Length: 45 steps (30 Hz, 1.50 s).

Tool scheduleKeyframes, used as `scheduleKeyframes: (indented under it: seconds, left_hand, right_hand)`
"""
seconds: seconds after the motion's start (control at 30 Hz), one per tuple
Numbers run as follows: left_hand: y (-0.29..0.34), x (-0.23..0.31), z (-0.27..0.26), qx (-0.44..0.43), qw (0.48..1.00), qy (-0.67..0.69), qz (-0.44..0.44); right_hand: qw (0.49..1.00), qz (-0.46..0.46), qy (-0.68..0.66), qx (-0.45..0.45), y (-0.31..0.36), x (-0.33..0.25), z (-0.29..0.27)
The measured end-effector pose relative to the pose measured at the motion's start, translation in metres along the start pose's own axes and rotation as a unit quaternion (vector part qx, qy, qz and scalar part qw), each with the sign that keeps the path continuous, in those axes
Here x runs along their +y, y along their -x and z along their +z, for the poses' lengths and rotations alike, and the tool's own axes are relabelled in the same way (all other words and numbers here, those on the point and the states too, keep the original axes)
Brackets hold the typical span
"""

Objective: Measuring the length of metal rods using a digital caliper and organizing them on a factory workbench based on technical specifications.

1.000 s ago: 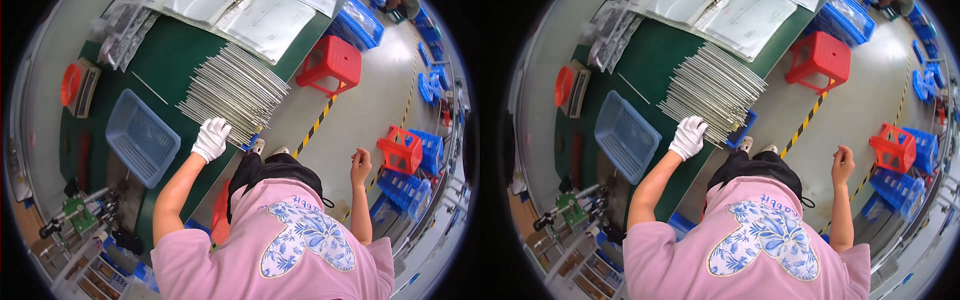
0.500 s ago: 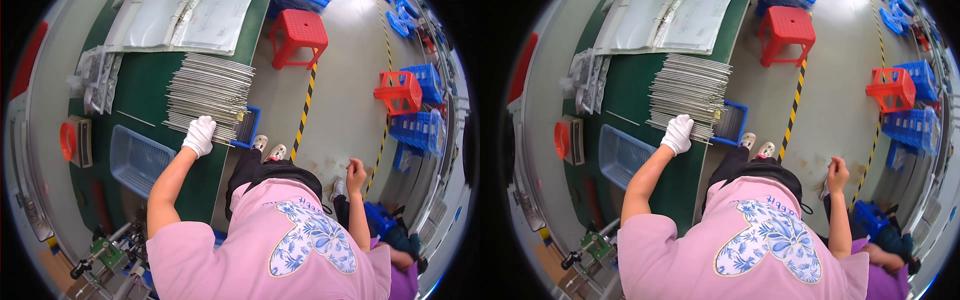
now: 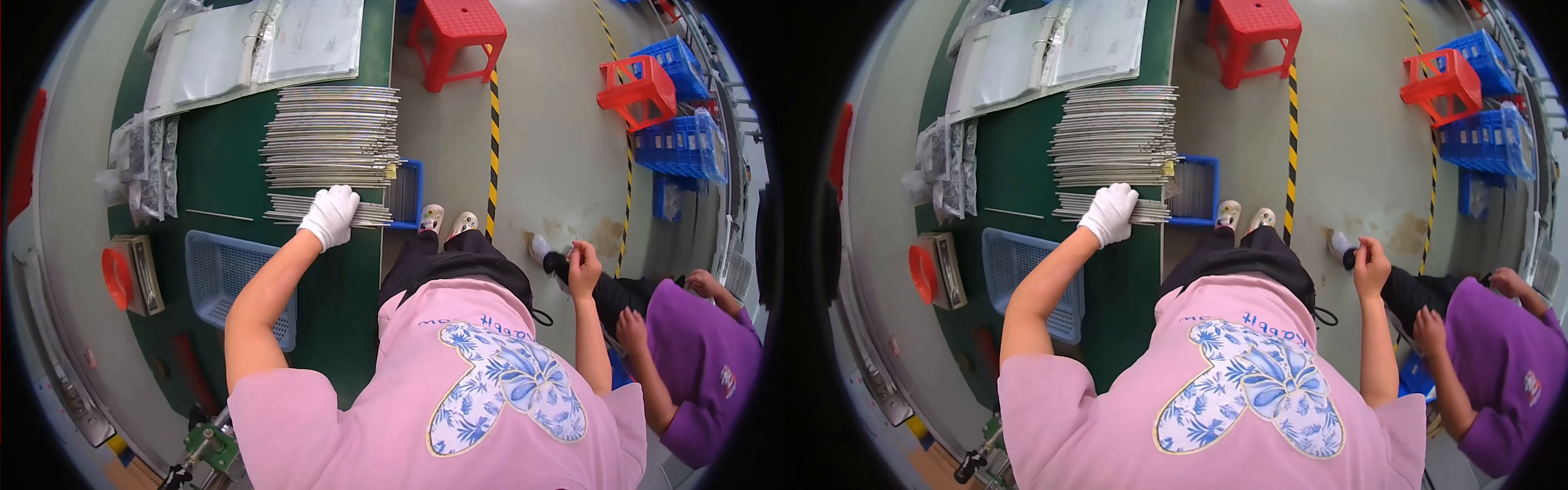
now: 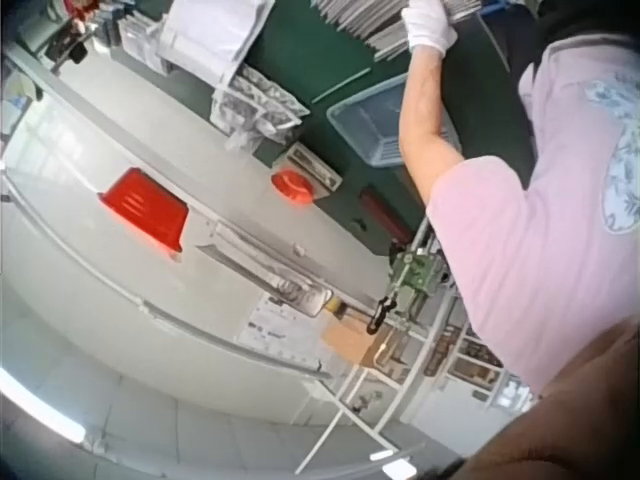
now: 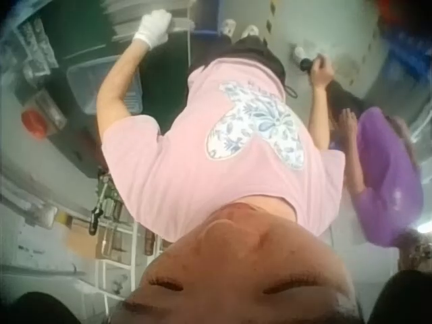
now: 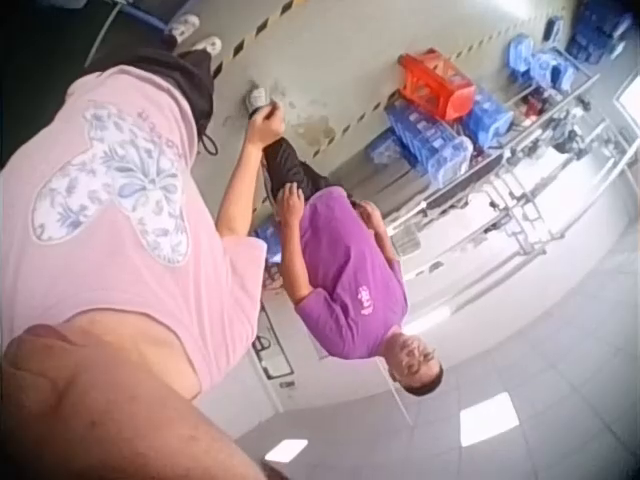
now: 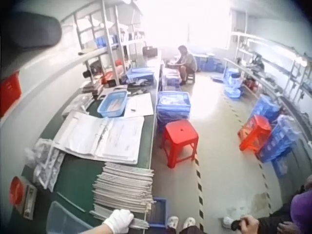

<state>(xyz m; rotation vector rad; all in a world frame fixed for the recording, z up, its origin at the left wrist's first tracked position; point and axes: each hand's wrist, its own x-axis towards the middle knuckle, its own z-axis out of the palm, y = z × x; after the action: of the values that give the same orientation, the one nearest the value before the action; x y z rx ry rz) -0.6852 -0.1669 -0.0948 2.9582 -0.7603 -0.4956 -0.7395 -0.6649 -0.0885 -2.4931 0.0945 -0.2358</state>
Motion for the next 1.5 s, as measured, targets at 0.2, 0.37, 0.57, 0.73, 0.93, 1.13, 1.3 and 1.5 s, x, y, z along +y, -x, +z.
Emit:
scheduleKeyframes:
  seconds: [0.2,0.37,0.57,0.73,0.93,1.13,1.3,1.5]
  left_hand:
    - [-0.005,-0.003,0.011,-0.065,0.997,-0.010,0.038]
    - [-0.006,-0.011,0.017,0.019,0.998,0.058,-0.005]
    - [-0.001,0.015,-0.027,0.435,0.865,0.245,-0.047]
    - [0.018,0.053,-0.059,0.583,0.704,0.350,-0.206]
    - [0.023,0.069,-0.037,0.655,0.563,0.441,-0.243]
    - [0.031,0.068,-0.042,0.632,0.550,0.475,-0.270]
    - [0.035,0.072,-0.046,0.647,0.593,0.380,-0.293]
    - [0.046,0.089,-0.037,0.668,0.605,0.312,-0.300]
  right_hand:
    - [0.999,0.025,-0.021,0.019,0.009,-0.019,0.009]
    - [0.999,0.037,-0.021,-0.002,0.014,-0.033,0.011]
    - [0.995,-0.020,-0.092,-0.033,-0.010,-0.065,0.022]
    - [0.980,-0.093,-0.143,-0.103,-0.036,-0.113,0.035]
    - [0.958,-0.166,-0.160,-0.168,-0.060,-0.149,0.045]
    - [0.938,-0.220,-0.148,-0.221,-0.069,-0.169,0.056]
    - [0.909,-0.233,-0.179,-0.294,-0.066,-0.216,0.059]
    - [0.854,-0.393,-0.179,-0.291,-0.069,-0.268,0.054]
